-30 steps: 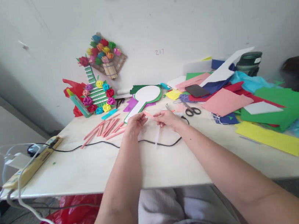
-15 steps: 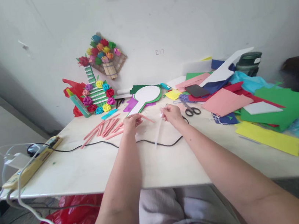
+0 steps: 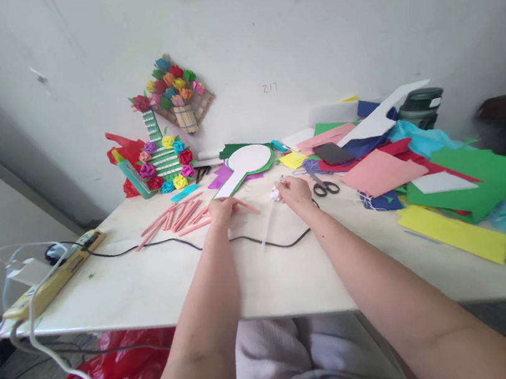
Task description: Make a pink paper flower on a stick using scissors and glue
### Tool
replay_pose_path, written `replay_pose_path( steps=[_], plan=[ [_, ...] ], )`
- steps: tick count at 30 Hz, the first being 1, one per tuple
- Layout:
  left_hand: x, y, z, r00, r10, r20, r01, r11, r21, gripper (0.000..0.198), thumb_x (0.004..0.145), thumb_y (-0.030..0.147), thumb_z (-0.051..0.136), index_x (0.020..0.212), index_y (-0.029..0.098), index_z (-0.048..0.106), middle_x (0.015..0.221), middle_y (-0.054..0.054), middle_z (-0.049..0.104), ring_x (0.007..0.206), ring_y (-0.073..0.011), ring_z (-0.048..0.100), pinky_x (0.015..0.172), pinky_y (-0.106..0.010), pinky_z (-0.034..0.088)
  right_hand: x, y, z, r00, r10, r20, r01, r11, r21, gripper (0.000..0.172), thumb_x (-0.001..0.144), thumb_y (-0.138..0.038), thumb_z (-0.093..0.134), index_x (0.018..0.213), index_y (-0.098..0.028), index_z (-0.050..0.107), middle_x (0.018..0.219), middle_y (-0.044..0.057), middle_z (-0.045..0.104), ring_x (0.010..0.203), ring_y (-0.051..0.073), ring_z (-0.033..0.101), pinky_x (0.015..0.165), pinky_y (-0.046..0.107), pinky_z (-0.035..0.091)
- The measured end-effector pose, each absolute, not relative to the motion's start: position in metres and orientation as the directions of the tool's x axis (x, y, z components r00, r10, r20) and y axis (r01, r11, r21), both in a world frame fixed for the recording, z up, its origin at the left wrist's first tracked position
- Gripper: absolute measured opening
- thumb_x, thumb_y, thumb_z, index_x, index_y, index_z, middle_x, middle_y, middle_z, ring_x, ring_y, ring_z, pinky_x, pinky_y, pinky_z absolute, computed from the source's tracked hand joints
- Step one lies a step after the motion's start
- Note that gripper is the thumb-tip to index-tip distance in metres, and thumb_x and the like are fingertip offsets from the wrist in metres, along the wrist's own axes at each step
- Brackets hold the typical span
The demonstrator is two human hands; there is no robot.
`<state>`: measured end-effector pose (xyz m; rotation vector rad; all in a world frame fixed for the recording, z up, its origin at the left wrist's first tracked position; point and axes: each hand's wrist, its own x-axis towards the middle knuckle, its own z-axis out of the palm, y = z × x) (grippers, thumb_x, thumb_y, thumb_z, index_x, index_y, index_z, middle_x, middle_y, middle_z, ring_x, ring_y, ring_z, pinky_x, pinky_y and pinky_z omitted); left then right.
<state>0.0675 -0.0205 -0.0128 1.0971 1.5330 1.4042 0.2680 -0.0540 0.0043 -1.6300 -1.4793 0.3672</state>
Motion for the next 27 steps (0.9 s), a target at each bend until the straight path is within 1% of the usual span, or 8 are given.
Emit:
replay_pose_path(
  steps=[4, 7, 9, 12, 18, 21, 25, 27],
  plan=[
    [0.072, -0.02, -0.007, -0.368, 0.925, -0.092, -0.007, 0.096, 0.995, 0.006, 0.056, 0.009, 0.056, 0.053, 0.013, 0.055, 0.05, -0.004, 0.057, 0.047, -0.0128, 0.055, 0.058, -0.028, 0.05, 0.269, -0.055, 0.005, 0.254, 0.913, 0.318, 0.657, 0.078, -0.75, 0.025, 0.078, -0.036, 0.049, 0.065, -0.019, 0.061, 0.067, 0.003, 0.065, 0.065, 0.015, 0.058, 0.058, 0.023, 0.038],
    [0.073, -0.021, -0.006, -0.381, 0.919, -0.097, -0.011, 0.1, 0.995, 0.004, 0.058, 0.01, 0.057, 0.055, 0.013, 0.055, 0.055, -0.005, 0.059, 0.05, -0.013, 0.056, 0.058, -0.028, 0.05, 0.269, -0.054, 0.005, 0.252, 0.917, 0.31, 0.661, 0.071, -0.747, 0.025, 0.079, -0.036, 0.049, 0.065, -0.019, 0.061, 0.067, 0.003, 0.065, 0.065, 0.015, 0.058, 0.058, 0.023, 0.038],
    [0.072, -0.021, -0.007, -0.377, 0.925, -0.045, 0.083, 0.082, 0.993, 0.002, 0.059, 0.014, 0.058, 0.058, 0.013, 0.058, 0.058, -0.007, 0.061, 0.054, -0.0149, 0.058, 0.059, -0.028, 0.05, 0.269, -0.054, 0.005, 0.252, 0.918, 0.307, 0.665, 0.067, -0.744, 0.025, 0.079, -0.036, 0.048, 0.065, -0.019, 0.061, 0.067, 0.003, 0.065, 0.065, 0.015, 0.058, 0.059, 0.023, 0.039],
    [0.067, -0.023, -0.009, -0.367, 0.928, 0.063, 0.334, 0.069, 0.94, 0.011, 0.061, 0.021, 0.059, 0.067, 0.013, 0.065, 0.063, -0.008, 0.064, 0.063, -0.0195, 0.062, 0.061, -0.029, 0.049, 0.271, -0.052, 0.005, 0.261, 0.914, 0.31, 0.67, 0.06, -0.74, 0.025, 0.079, -0.037, 0.048, 0.065, -0.02, 0.061, 0.068, 0.003, 0.066, 0.066, 0.016, 0.058, 0.059, 0.024, 0.039],
    [0.068, -0.03, 0.001, -0.369, 0.892, 0.263, 0.724, 0.098, 0.683, 0.03, 0.065, 0.028, 0.057, 0.091, 0.021, 0.071, 0.086, -0.007, 0.069, 0.091, -0.0257, 0.06, 0.078, -0.035, 0.045, 0.275, -0.052, 0.007, 0.32, 0.883, 0.344, 0.706, 0.02, -0.707, 0.025, 0.079, -0.037, 0.048, 0.068, -0.02, 0.063, 0.07, 0.004, 0.068, 0.071, 0.017, 0.06, 0.061, 0.025, 0.039],
    [0.072, -0.033, 0.002, -0.24, 0.907, 0.346, 0.833, 0.009, 0.553, 0.034, 0.066, 0.022, 0.055, 0.096, 0.023, 0.07, 0.101, -0.007, 0.067, 0.102, -0.0255, 0.055, 0.085, -0.035, 0.043, 0.277, -0.053, 0.008, 0.331, 0.876, 0.349, 0.73, -0.004, -0.683, 0.025, 0.079, -0.037, 0.048, 0.071, -0.02, 0.065, 0.071, 0.004, 0.068, 0.073, 0.018, 0.06, 0.061, 0.026, 0.038],
    [0.074, -0.03, -0.005, 0.145, 0.9, 0.41, 0.859, -0.32, 0.399, 0.041, 0.065, 0.012, 0.05, 0.099, 0.023, 0.07, 0.108, -0.001, 0.066, 0.109, -0.0224, 0.047, 0.093, -0.031, 0.039, 0.277, -0.053, 0.008, 0.32, 0.876, 0.361, 0.766, -0.016, -0.642, 0.025, 0.08, -0.038, 0.048, 0.072, -0.021, 0.065, 0.075, 0.005, 0.069, 0.076, 0.019, 0.06, 0.061, 0.026, 0.037],
    [0.074, -0.028, -0.009, 0.257, 0.881, 0.398, 0.845, -0.405, 0.351, 0.04, 0.063, 0.011, 0.05, 0.096, 0.022, 0.07, 0.107, 0.0, 0.066, 0.107, -0.0227, 0.047, 0.095, -0.032, 0.038, 0.277, -0.053, 0.008, 0.32, 0.875, 0.363, 0.779, -0.024, -0.627, 0.026, 0.08, -0.038, 0.047, 0.072, -0.021, 0.065, 0.077, 0.005, 0.07, 0.077, 0.019, 0.06, 0.061, 0.026, 0.037]
  ],
)
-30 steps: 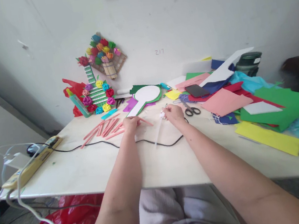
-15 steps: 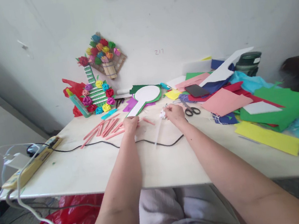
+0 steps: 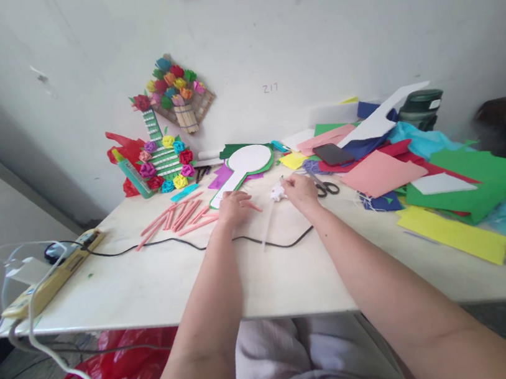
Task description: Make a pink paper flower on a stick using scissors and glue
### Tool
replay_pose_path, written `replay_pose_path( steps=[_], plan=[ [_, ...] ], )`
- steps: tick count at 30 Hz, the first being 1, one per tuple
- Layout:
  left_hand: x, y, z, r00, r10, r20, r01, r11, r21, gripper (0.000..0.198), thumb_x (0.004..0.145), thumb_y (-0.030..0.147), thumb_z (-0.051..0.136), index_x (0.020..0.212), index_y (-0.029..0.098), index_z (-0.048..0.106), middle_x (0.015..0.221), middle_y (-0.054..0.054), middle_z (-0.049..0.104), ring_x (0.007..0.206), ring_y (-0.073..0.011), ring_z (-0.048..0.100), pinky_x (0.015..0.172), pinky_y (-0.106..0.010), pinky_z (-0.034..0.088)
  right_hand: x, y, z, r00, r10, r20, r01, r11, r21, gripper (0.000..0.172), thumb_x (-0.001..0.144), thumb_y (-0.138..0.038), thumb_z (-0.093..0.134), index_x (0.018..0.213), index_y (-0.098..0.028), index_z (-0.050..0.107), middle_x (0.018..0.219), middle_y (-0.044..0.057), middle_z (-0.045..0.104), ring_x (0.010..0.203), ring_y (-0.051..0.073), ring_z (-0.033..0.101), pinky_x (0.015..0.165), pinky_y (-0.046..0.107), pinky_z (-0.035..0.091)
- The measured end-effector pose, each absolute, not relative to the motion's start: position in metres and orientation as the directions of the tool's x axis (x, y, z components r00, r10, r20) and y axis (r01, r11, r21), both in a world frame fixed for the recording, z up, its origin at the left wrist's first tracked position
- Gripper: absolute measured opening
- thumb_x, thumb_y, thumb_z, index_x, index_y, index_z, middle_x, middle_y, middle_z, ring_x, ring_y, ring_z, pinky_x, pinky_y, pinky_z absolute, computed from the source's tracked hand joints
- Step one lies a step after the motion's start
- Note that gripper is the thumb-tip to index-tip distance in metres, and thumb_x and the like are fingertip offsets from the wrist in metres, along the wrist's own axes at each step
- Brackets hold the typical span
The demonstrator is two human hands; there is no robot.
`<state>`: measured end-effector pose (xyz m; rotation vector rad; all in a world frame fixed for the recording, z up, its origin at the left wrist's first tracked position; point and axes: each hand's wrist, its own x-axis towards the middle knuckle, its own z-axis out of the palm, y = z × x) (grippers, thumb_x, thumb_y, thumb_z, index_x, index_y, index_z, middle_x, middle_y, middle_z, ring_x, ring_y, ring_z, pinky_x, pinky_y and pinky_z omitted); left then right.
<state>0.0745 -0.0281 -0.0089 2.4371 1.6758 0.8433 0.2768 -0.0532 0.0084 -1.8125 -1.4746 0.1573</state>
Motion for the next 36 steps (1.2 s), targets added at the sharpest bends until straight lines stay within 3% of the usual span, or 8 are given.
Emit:
replay_pose_path(
  steps=[6, 13, 21, 28, 36],
  plan=[
    [0.0757, -0.0286, -0.0076, 0.294, 0.892, 0.343, 0.866, -0.4, 0.3, 0.032, 0.063, 0.012, 0.05, 0.085, 0.02, 0.072, 0.097, -0.006, 0.067, 0.098, -0.0268, 0.048, 0.089, -0.039, 0.04, 0.2771, -0.0541, 0.0094, 0.314, 0.877, 0.364, 0.778, -0.018, -0.628, 0.026, 0.08, -0.039, 0.048, 0.073, -0.021, 0.066, 0.078, 0.005, 0.07, 0.078, 0.02, 0.06, 0.06, 0.026, 0.036],
    [0.0778, -0.0312, -0.0092, 0.352, 0.829, 0.434, 0.842, -0.483, 0.239, 0.032, 0.064, 0.013, 0.049, 0.085, 0.022, 0.071, 0.098, -0.005, 0.066, 0.099, -0.0271, 0.048, 0.09, -0.042, 0.037, 0.2776, -0.0534, 0.0094, 0.317, 0.883, 0.347, 0.782, -0.036, -0.622, 0.026, 0.08, -0.039, 0.048, 0.074, -0.021, 0.067, 0.079, 0.005, 0.069, 0.079, 0.019, 0.059, 0.063, 0.026, 0.038],
    [0.0821, -0.0334, -0.0046, 0.421, 0.804, 0.421, 0.847, -0.514, 0.134, 0.024, 0.063, 0.013, 0.051, 0.074, 0.019, 0.071, 0.085, -0.009, 0.067, 0.096, -0.0284, 0.049, 0.09, -0.043, 0.035, 0.2778, -0.0535, 0.0081, 0.307, 0.88, 0.362, 0.797, -0.03, -0.603, 0.027, 0.081, -0.039, 0.047, 0.074, -0.02, 0.067, 0.08, 0.006, 0.068, 0.079, 0.02, 0.059, 0.063, 0.026, 0.037],
    [0.0796, -0.0352, -0.0017, 0.441, 0.802, 0.403, 0.832, -0.534, 0.153, 0.013, 0.06, 0.023, 0.061, 0.07, 0.02, 0.069, 0.084, -0.008, 0.067, 0.095, -0.0285, 0.05, 0.089, -0.042, 0.035, 0.2778, -0.0533, 0.0081, 0.312, 0.874, 0.372, 0.794, -0.025, -0.607, 0.027, 0.08, -0.039, 0.048, 0.071, -0.021, 0.066, 0.079, 0.006, 0.069, 0.077, 0.019, 0.058, 0.061, 0.026, 0.037],
    [0.0751, -0.0331, -0.0016, 0.288, 0.828, 0.482, 0.863, -0.442, 0.245, 0.02, 0.059, 0.015, 0.057, 0.074, 0.022, 0.069, 0.078, -0.006, 0.067, 0.092, -0.0257, 0.054, 0.091, -0.038, 0.035, 0.2787, -0.0526, 0.0076, 0.304, 0.873, 0.382, 0.797, -0.014, -0.604, 0.028, 0.08, -0.038, 0.047, 0.07, -0.02, 0.065, 0.077, 0.006, 0.068, 0.075, 0.019, 0.058, 0.06, 0.026, 0.037]
  ],
)
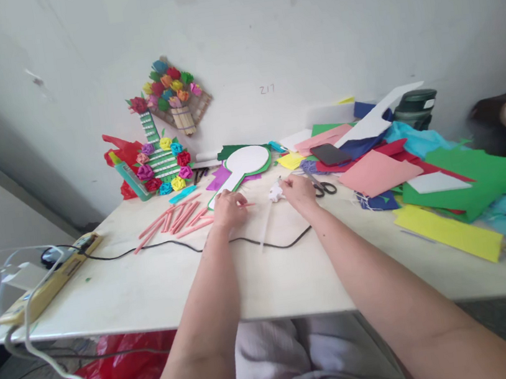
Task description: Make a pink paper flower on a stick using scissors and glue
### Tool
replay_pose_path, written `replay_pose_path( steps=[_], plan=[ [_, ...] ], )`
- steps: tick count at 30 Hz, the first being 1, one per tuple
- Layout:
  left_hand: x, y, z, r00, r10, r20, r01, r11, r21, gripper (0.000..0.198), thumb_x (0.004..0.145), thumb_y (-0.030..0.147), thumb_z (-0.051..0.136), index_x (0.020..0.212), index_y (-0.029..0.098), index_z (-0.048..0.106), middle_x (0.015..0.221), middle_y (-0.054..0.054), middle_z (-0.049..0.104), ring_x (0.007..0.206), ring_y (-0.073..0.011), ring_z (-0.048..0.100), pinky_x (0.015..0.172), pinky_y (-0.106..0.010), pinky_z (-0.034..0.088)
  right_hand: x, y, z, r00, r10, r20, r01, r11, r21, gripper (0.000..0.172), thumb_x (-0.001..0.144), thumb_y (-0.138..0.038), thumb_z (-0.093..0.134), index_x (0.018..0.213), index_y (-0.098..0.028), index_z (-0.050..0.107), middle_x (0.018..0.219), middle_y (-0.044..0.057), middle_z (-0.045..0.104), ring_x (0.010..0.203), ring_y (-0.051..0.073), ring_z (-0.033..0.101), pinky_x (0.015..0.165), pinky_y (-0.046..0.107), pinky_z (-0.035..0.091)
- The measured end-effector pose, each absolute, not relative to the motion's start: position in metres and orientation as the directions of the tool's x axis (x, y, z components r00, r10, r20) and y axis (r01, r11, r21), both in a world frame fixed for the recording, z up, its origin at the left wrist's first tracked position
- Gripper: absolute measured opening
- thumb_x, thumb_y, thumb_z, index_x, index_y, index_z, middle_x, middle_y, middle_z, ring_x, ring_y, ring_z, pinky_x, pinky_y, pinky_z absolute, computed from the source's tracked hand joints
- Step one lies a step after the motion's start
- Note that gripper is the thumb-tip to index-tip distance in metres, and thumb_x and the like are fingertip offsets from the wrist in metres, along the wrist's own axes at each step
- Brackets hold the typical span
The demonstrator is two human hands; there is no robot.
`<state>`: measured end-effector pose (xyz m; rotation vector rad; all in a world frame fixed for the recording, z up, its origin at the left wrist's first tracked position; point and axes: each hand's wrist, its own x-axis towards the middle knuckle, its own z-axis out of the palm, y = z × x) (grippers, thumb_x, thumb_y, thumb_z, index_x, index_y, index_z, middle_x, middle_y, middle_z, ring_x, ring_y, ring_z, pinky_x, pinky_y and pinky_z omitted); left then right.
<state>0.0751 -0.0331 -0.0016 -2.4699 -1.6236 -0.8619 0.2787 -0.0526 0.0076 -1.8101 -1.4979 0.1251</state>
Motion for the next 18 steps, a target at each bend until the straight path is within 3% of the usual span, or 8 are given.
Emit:
replay_pose_path(
  steps=[9, 14, 18],
  plan=[
    [0.0709, -0.0308, 0.0006, 0.076, 0.88, 0.469, 0.768, -0.352, 0.536, 0.024, 0.061, 0.018, 0.059, 0.083, 0.021, 0.069, 0.08, -0.004, 0.069, 0.088, -0.0229, 0.056, 0.082, -0.032, 0.04, 0.2786, -0.0528, 0.0082, 0.308, 0.876, 0.372, 0.793, -0.02, -0.609, 0.028, 0.08, -0.039, 0.047, 0.071, -0.02, 0.066, 0.078, 0.005, 0.068, 0.077, 0.019, 0.058, 0.06, 0.026, 0.036],
    [0.0719, -0.0332, 0.0025, 0.011, 0.964, 0.265, 0.417, -0.245, 0.875, 0.03, 0.056, 0.021, 0.063, 0.086, 0.016, 0.066, 0.07, -0.002, 0.066, 0.064, -0.0145, 0.057, 0.063, -0.026, 0.042, 0.2787, -0.0524, 0.0081, 0.306, 0.877, 0.371, 0.791, -0.017, -0.611, 0.027, 0.08, -0.038, 0.048, 0.072, -0.021, 0.066, 0.077, 0.005, 0.068, 0.078, 0.019, 0.059, 0.062, 0.026, 0.038],
    [0.076, -0.0392, 0.0053, 0.073, 0.983, 0.167, 0.204, -0.179, 0.962, 0.036, 0.052, 0.02, 0.068, 0.087, 0.013, 0.063, 0.066, -0.001, 0.064, 0.056, -0.0116, 0.055, 0.059, -0.025, 0.042, 0.2752, -0.0537, 0.0064, 0.264, 0.898, 0.352, 0.792, 0.007, -0.61, 0.024, 0.079, -0.037, 0.049, 0.075, -0.022, 0.068, 0.08, 0.004, 0.069, 0.08, 0.019, 0.06, 0.064, 0.025, 0.04]
  ],
)
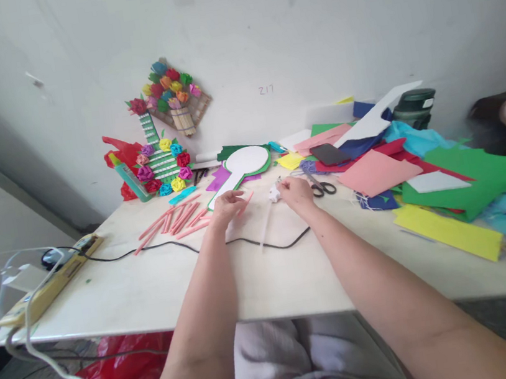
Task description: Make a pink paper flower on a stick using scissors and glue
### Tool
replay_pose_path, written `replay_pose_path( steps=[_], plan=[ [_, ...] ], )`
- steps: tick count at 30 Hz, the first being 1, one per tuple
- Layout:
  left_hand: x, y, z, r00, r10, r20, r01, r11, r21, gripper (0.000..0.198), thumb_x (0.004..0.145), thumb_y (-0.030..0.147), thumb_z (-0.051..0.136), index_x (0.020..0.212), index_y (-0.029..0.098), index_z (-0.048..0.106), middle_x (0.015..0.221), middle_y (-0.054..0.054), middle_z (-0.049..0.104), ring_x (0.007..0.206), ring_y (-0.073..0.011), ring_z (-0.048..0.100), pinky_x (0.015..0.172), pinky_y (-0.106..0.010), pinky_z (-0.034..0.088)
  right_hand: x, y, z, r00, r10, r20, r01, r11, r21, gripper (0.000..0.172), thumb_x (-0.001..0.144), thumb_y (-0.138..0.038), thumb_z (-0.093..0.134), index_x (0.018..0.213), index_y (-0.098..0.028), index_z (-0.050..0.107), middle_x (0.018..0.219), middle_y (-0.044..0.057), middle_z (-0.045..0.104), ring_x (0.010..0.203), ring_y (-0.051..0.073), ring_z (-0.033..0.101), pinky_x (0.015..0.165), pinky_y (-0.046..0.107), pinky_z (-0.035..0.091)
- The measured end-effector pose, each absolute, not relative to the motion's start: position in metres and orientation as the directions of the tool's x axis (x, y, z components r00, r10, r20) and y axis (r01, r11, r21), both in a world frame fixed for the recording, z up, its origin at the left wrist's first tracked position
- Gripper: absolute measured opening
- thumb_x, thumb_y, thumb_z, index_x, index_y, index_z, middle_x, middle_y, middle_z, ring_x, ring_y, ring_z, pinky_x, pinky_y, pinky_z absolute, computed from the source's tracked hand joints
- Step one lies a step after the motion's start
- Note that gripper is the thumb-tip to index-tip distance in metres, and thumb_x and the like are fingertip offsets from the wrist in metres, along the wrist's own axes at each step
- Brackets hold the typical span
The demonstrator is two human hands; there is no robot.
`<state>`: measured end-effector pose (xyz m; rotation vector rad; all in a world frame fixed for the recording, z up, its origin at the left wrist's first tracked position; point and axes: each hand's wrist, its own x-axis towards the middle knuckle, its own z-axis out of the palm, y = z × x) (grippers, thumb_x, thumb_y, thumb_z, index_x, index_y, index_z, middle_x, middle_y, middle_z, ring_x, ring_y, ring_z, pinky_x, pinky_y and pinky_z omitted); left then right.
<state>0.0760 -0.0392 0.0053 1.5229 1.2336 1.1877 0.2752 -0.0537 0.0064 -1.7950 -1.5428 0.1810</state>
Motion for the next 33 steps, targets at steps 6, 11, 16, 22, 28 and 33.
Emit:
replay_pose_path(
  steps=[6, 11, 16, 22, 28, 33],
  plan=[
    [0.077, -0.042, 0.005, 0.214, 0.964, 0.155, 0.129, -0.186, 0.974, 0.037, 0.053, 0.018, 0.068, 0.089, 0.012, 0.063, 0.067, -0.001, 0.063, 0.055, -0.0098, 0.054, 0.057, -0.024, 0.041, 0.263, -0.057, 0.002, 0.049, 0.935, 0.351, 0.798, 0.174, -0.577, 0.026, 0.078, -0.035, 0.053, 0.097, -0.025, 0.068, 0.094, 0.003, 0.07, 0.088, 0.018, 0.061, 0.073, 0.027, 0.043],
    [0.079, -0.044, 0.006, 0.299, 0.941, 0.156, 0.089, -0.191, 0.978, 0.037, 0.054, 0.018, 0.068, 0.09, 0.013, 0.063, 0.07, -0.001, 0.063, 0.057, -0.0097, 0.054, 0.058, -0.024, 0.042, 0.259, -0.061, 0.003, -0.066, 0.924, 0.377, 0.767, 0.289, -0.572, 0.026, 0.078, -0.038, 0.054, 0.094, -0.023, 0.069, 0.089, 0.003, 0.071, 0.083, 0.016, 0.062, 0.075, 0.027, 0.043],
    [0.082, -0.046, 0.007, 0.335, 0.932, 0.14, 0.077, -0.176, 0.981, 0.038, 0.053, 0.017, 0.068, 0.091, 0.013, 0.062, 0.068, -0.001, 0.062, 0.055, -0.0098, 0.054, 0.057, -0.024, 0.041, 0.256, -0.064, 0.006, -0.071, 0.92, 0.386, 0.757, 0.301, -0.58, 0.022, 0.078, -0.037, 0.055, 0.079, -0.021, 0.07, 0.076, 0.001, 0.069, 0.073, 0.015, 0.06, 0.071, 0.026, 0.041],
    [0.08, -0.045, 0.008, 0.316, 0.932, 0.177, 0.066, -0.208, 0.976, 0.034, 0.056, 0.023, 0.069, 0.088, 0.013, 0.065, 0.078, -0.005, 0.068, 0.073, -0.0162, 0.061, 0.074, -0.031, 0.045, 0.255, -0.063, 0.006, -0.01, 0.937, 0.348, 0.687, 0.26, -0.679, 0.02, 0.075, -0.035, 0.056, 0.068, -0.018, 0.065, 0.066, 0.001, 0.065, 0.063, 0.014, 0.055, 0.06, 0.024, 0.038],
    [0.079, -0.044, 0.007, 0.242, 0.941, 0.237, 0.114, -0.27, 0.956, 0.029, 0.056, 0.031, 0.072, 0.079, 0.015, 0.068, 0.09, -0.008, 0.069, 0.088, -0.0208, 0.061, 0.085, -0.035, 0.042, 0.259, -0.055, 0.001, 0.154, 0.944, 0.292, 0.511, 0.177, -0.841, 0.026, 0.073, -0.039, 0.055, 0.058, -0.018, 0.057, 0.059, 0.0, 0.062, 0.059, 0.014, 0.053, 0.058, 0.024, 0.037],
    [0.081, -0.045, 0.005, 0.235, 0.929, 0.288, 0.312, -0.352, 0.882, 0.031, 0.055, 0.035, 0.074, 0.079, 0.016, 0.069, 0.085, -0.006, 0.068, 0.082, -0.0189, 0.059, 0.08, -0.033, 0.043, 0.261, -0.054, -0.001, 0.249, 0.934, 0.257, 0.408, 0.14, -0.902, 0.029, 0.071, -0.043, 0.053, 0.056, -0.018, 0.057, 0.053, -0.001, 0.059, 0.055, 0.014, 0.053, 0.056, 0.025, 0.037]
  ],
)
